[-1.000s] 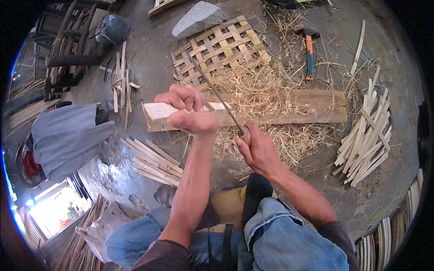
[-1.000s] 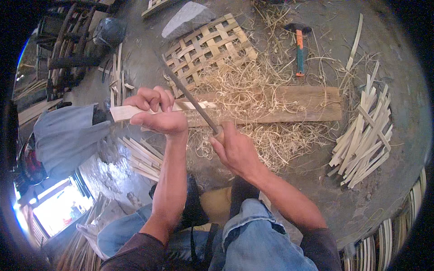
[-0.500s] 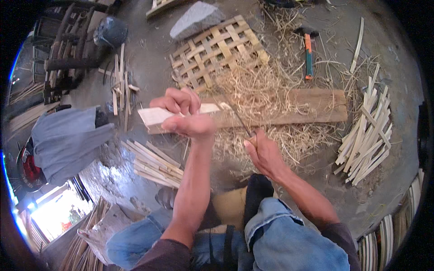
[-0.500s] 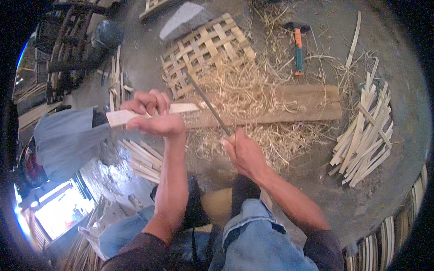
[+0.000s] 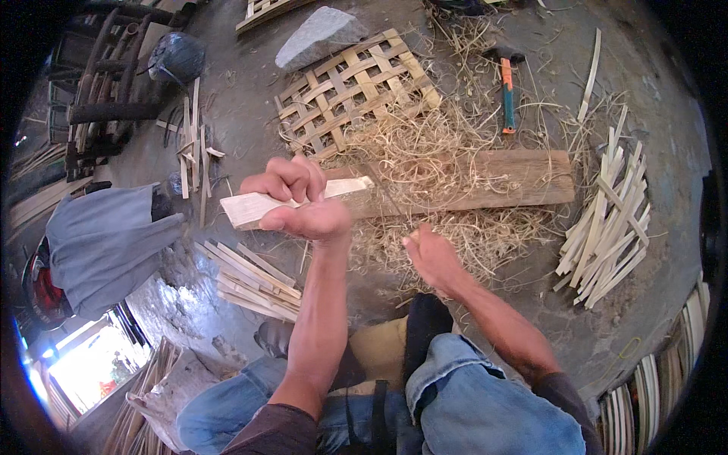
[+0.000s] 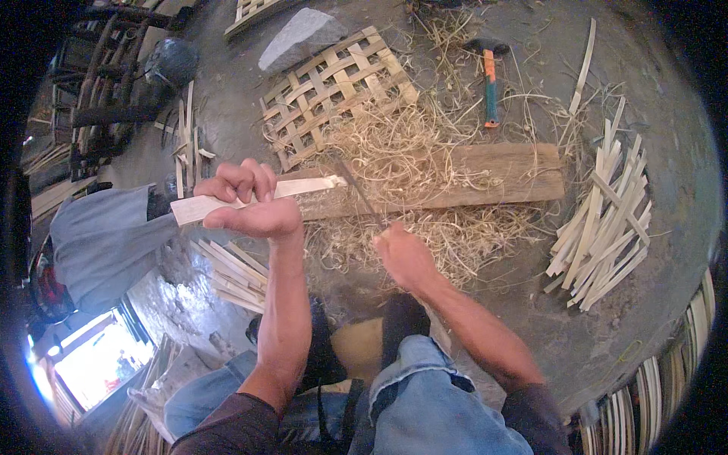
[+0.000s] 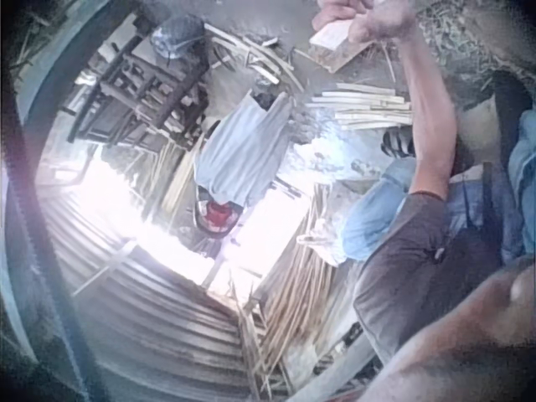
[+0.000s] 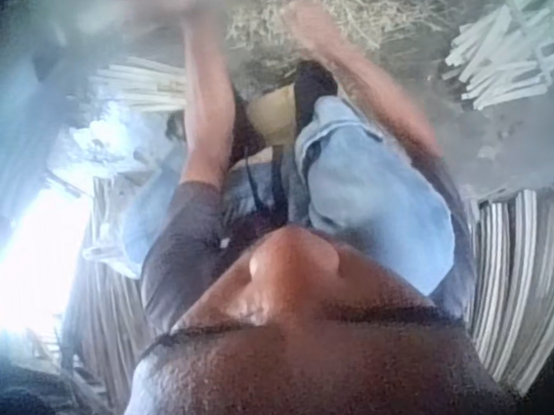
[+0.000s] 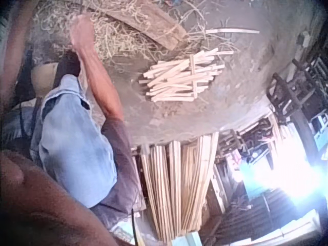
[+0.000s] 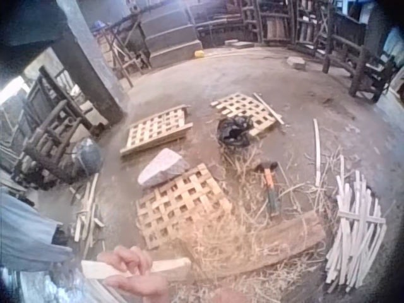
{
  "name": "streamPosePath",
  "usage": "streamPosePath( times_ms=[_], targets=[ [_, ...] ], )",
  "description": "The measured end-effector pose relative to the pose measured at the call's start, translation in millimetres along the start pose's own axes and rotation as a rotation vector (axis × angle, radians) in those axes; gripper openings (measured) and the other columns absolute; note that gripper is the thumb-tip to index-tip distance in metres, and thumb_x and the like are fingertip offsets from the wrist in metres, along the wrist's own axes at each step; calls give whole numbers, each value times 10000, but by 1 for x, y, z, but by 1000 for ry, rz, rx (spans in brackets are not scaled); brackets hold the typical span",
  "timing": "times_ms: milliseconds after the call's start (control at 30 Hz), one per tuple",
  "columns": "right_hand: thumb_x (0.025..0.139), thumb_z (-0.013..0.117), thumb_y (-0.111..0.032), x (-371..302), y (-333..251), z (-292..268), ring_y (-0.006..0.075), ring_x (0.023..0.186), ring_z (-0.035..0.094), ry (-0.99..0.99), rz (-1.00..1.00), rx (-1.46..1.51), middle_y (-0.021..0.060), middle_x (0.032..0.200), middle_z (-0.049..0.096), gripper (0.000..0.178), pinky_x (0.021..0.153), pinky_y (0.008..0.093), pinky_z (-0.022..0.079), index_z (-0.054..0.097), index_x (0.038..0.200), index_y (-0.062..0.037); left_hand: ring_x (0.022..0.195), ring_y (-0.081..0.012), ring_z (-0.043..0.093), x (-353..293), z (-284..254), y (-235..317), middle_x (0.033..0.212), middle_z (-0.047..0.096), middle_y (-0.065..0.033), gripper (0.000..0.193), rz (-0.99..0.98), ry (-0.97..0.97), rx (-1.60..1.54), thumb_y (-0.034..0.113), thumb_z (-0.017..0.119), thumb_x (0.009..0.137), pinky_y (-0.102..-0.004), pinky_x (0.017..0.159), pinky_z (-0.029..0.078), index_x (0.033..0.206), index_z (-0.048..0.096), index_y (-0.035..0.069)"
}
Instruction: The person sits on the floor and uses a hand saw to shape a small wooden stick. The person holds the stick in one hand and saws along its length, rotating it to work different sides. Wood shavings accumulate on the floor as the stick is gradually thinned and tapered.
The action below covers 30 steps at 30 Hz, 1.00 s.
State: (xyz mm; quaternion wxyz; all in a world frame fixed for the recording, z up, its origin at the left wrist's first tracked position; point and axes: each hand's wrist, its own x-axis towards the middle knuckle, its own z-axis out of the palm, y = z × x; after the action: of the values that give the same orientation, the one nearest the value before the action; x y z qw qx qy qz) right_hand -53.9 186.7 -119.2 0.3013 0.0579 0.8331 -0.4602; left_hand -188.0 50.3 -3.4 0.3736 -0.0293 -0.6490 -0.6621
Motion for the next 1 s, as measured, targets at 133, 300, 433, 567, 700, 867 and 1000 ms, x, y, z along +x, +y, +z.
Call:
streamPosePath(
  times_ms=[133,300,433,567,700,867,1000],
  targets=[
    [938,548,-287,-32,-52,-25,454,778,626,43,-113,200,262,783,624,380,681,522,495,441,1069,54,430,-58,241,3,-16,-3,610,286,18,602,20,13,47,746,354,881,-203,376,159,845,241,156],
    [938,559,-272,-13,-34,-12,456,735,622,-23,-133,9,268,811,622,344,635,512,497,447,1060,30,428,-60,233,1,-5,-2,607,287,15,603,20,3,33,751,327,884,-203,377,154,841,239,156],
    [947,545,-300,-29,-63,-30,452,724,624,191,-298,156,258,791,624,356,636,506,501,453,1027,35,432,-61,237,0,-11,-5,605,287,15,607,17,-16,46,756,311,884,-207,376,156,844,241,154],
    [943,553,-288,-5,-36,-19,450,723,622,-6,-166,-92,256,807,626,352,640,510,502,458,1061,29,430,-61,239,2,-3,-4,602,287,17,607,16,-34,30,756,312,884,-206,375,158,846,244,154],
    [947,541,-294,-17,-69,-31,451,717,621,69,-239,63,256,794,629,367,653,515,503,458,1054,47,432,-61,226,2,-10,-7,604,285,18,614,32,-14,-6,746,347,881,-206,377,159,834,256,141],
    [947,559,-260,12,-15,-18,429,693,618,-28,-52,-41,231,738,606,324,629,483,476,455,1068,22,435,-60,208,1,6,-4,590,284,13,629,11,43,-61,732,399,875,-216,373,157,813,274,119],
    [947,545,-300,-26,-61,-25,443,710,632,135,-230,134,251,785,638,401,630,494,501,454,1077,69,433,-60,212,1,-11,-8,584,283,11,635,11,28,-55,741,391,870,-214,373,160,813,274,118]
  ],
)
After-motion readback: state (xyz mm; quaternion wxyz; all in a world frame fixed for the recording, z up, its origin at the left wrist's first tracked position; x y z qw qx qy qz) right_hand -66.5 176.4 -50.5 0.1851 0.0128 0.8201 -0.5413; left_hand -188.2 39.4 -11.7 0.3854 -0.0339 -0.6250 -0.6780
